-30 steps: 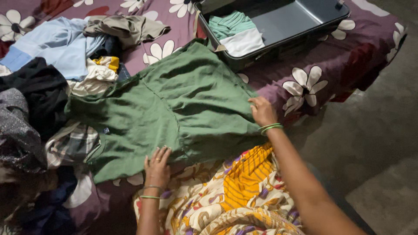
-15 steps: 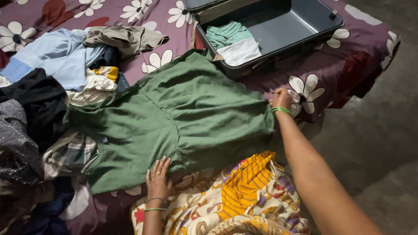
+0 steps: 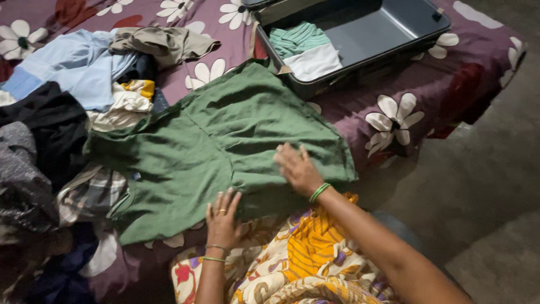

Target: The person picks up a green garment from a pile on a bed, spreads it out, and then meticulously folds it into a compact rectangular shape before placing it into an open suitcase.

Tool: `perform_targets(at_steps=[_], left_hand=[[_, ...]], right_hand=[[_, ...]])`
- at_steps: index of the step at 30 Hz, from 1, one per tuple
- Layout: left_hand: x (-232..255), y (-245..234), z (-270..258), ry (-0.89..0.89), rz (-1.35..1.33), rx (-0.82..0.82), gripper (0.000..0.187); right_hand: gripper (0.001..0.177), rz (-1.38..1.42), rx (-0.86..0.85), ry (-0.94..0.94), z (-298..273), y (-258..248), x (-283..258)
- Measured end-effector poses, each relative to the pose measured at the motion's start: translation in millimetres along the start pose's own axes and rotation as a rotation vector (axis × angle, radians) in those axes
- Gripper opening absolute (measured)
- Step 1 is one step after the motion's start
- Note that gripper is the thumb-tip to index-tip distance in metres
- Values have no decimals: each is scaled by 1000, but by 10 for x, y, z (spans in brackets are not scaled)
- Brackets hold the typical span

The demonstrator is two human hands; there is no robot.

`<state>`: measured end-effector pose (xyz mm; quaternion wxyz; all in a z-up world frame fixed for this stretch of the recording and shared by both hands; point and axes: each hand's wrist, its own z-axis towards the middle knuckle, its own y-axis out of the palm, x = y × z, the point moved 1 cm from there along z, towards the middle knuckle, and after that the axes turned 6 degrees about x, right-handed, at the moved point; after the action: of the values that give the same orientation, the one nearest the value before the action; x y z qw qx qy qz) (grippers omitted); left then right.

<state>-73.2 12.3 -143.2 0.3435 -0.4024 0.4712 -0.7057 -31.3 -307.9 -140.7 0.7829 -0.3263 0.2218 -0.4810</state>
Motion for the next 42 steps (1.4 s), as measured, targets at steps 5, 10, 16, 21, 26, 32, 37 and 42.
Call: perform_targets(at_steps=[5, 10, 16, 21, 26, 32, 37, 42], left_hand=[[-262, -34, -147, -137, 76, -37, 87], [-797, -205, -311, -325, 64, 64, 62], [-931, -246, -267, -356, -8, 473, 39], [-990, 0, -354, -523, -182, 687, 31], [-1169, 684, -596, -917, -572, 1127, 31], [-1633, 1084, -867, -1137, -901, 1280, 56], [-1972, 1124, -772, -1229, -1351, 1134, 43], [-2005, 700, -656, -1113, -1595, 1075, 38]], right_hand=[[51, 105, -205, 65, -445, 243, 510], [59, -333, -177, 351, -759, 344, 1403], [35, 130, 304, 763, -477, 8, 1102], [19, 608, 146, 844, -759, -159, -80], [37, 1517, -348, 1449, -1556, 320, -861], [42, 1729, 5, 2039, -1800, 696, -702], [30, 1833, 209, 2101, -1684, 809, -464], [24, 1787, 453, 2087, -1651, 685, -28]])
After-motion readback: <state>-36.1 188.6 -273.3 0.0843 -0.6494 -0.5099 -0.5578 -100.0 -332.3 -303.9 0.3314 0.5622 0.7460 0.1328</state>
